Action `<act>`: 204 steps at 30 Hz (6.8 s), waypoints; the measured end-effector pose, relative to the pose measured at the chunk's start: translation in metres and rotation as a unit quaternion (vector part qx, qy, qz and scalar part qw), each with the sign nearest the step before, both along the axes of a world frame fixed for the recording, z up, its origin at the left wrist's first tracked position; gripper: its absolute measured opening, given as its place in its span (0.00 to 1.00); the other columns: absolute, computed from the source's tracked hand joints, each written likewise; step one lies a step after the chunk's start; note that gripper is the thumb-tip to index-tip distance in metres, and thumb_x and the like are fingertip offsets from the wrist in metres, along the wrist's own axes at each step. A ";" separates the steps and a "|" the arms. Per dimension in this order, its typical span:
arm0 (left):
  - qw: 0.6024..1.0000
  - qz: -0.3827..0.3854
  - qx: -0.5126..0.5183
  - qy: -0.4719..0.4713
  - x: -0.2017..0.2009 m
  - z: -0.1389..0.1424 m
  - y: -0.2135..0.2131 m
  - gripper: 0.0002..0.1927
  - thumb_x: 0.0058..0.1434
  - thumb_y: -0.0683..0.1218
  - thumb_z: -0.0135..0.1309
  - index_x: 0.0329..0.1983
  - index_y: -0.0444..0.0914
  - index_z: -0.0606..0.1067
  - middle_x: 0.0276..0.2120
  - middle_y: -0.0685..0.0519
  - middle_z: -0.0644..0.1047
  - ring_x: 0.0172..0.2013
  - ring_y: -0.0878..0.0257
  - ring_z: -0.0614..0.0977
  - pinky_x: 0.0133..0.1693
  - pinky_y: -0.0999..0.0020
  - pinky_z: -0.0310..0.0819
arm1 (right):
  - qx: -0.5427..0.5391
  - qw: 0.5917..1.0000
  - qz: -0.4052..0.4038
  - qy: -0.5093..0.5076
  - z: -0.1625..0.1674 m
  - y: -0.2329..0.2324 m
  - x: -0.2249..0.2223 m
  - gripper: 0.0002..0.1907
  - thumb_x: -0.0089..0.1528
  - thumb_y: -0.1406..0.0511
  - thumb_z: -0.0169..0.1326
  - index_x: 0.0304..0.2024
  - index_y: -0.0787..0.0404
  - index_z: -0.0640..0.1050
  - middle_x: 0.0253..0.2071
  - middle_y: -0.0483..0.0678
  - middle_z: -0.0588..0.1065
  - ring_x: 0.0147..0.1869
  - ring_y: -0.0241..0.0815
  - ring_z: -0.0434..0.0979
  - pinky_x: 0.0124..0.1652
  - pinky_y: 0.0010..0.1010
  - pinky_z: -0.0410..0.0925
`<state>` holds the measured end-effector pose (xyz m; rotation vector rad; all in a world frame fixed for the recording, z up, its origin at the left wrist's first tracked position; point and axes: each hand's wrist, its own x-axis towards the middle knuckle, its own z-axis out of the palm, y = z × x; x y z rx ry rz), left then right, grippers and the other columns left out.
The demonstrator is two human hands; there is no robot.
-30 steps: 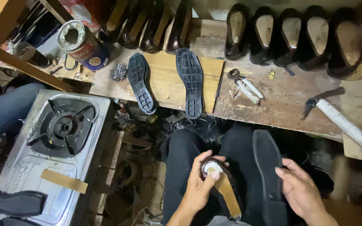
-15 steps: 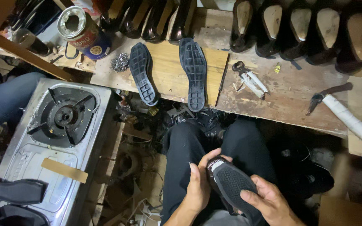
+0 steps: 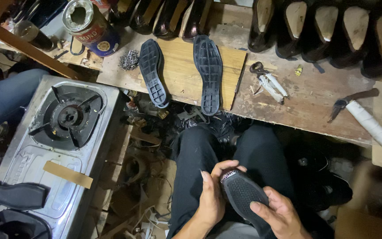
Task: The person is repairing a shoe by attaching a new sole. They use a hammer to tap the sole into place and then press it firmly with their hands to ensure it adheres properly.
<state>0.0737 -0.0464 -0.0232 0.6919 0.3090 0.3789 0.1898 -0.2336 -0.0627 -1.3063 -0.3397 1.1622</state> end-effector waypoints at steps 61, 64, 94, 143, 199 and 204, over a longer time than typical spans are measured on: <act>0.936 -0.027 0.293 0.196 -0.082 0.033 0.059 0.07 0.62 0.39 0.59 0.43 0.31 0.78 0.43 0.44 0.87 0.40 0.67 0.87 0.44 0.73 0.79 | -0.126 0.934 0.223 -0.250 0.048 0.067 -0.038 0.14 0.58 0.60 0.62 0.43 0.59 0.80 0.28 0.52 0.85 0.33 0.45 0.89 0.35 0.35 0.77; 0.886 -0.120 0.313 0.322 -0.081 0.039 0.064 0.10 0.57 0.41 0.62 0.41 0.33 0.78 0.43 0.49 0.88 0.28 0.64 0.80 0.32 0.70 0.72 | -0.127 0.922 0.229 -0.287 0.050 0.072 -0.042 0.14 0.57 0.60 0.62 0.43 0.59 0.80 0.28 0.52 0.84 0.32 0.45 0.88 0.34 0.36 0.76; 0.962 0.031 0.197 0.186 -0.083 -0.068 0.066 0.13 0.64 0.39 0.58 0.51 0.30 0.78 0.57 0.45 0.81 0.56 0.58 0.81 0.60 0.63 0.71 | -0.291 0.901 0.240 -0.217 0.038 0.086 0.076 0.16 0.56 0.57 0.66 0.36 0.63 0.84 0.26 0.47 0.83 0.26 0.37 0.82 0.30 0.30 0.74; 0.807 0.022 0.532 0.257 -0.030 0.009 0.033 0.19 0.57 0.45 0.68 0.51 0.36 0.80 0.46 0.45 0.82 0.49 0.51 0.84 0.50 0.61 0.77 | -0.012 0.985 -0.006 -0.171 0.012 0.068 0.050 0.19 0.54 0.75 0.64 0.48 0.68 0.78 0.38 0.48 0.81 0.41 0.34 0.81 0.43 0.27 0.75; 0.806 -0.102 0.581 0.044 0.057 0.019 0.098 0.19 0.57 0.47 0.63 0.49 0.33 0.77 0.57 0.44 0.80 0.68 0.45 0.75 0.74 0.34 0.34 | -0.030 0.969 -0.100 -0.222 0.020 0.076 0.037 0.13 0.57 0.75 0.62 0.44 0.69 0.77 0.36 0.47 0.76 0.39 0.33 0.78 0.40 0.26 0.73; 0.842 -0.079 0.533 0.013 0.045 0.026 0.076 0.21 0.56 0.45 0.65 0.50 0.30 0.77 0.56 0.40 0.79 0.66 0.43 0.76 0.73 0.37 0.40 | 0.011 0.954 -0.101 -0.281 0.028 0.056 0.028 0.15 0.56 0.76 0.62 0.46 0.69 0.76 0.39 0.48 0.76 0.41 0.34 0.79 0.42 0.25 0.74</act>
